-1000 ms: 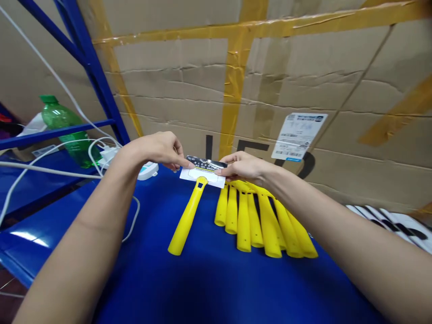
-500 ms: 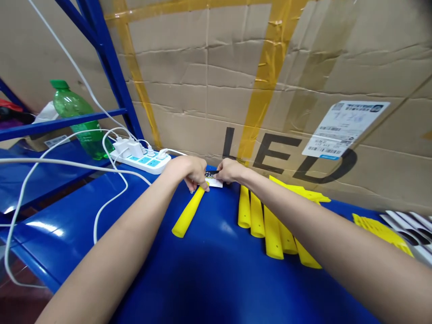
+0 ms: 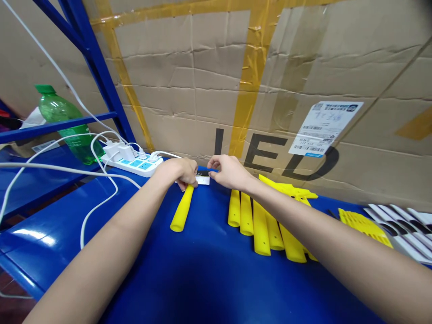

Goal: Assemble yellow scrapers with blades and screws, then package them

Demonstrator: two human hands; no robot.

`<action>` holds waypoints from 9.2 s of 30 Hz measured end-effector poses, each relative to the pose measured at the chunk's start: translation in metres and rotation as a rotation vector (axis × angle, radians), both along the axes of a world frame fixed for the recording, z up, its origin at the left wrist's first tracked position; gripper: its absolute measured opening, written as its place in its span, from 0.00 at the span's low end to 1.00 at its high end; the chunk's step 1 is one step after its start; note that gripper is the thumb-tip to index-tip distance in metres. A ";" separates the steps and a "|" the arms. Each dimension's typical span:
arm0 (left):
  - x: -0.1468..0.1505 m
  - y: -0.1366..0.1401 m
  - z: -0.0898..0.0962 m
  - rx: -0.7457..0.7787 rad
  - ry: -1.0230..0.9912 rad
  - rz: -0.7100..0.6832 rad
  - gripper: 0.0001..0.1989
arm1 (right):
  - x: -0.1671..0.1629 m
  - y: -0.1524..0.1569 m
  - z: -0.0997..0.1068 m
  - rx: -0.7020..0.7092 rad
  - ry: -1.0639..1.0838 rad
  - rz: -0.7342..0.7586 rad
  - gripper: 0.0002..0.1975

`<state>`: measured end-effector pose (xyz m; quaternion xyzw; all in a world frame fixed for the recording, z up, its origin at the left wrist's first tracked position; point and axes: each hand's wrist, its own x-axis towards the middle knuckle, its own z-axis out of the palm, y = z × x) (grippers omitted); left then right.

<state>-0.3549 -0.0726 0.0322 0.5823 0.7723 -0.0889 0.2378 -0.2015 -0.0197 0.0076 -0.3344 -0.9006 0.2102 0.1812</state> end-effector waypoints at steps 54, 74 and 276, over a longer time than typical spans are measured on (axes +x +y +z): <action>0.291 0.031 -0.017 0.596 -0.041 -0.260 0.22 | 0.357 0.020 0.033 -0.137 -0.298 -0.416 0.06; 0.289 0.011 0.012 0.645 -0.674 -0.571 0.14 | 0.342 0.011 0.038 -0.617 0.609 -0.444 0.05; 0.265 0.005 0.026 0.179 -0.354 -0.701 0.28 | 0.360 0.008 0.038 -0.587 0.316 -0.411 0.13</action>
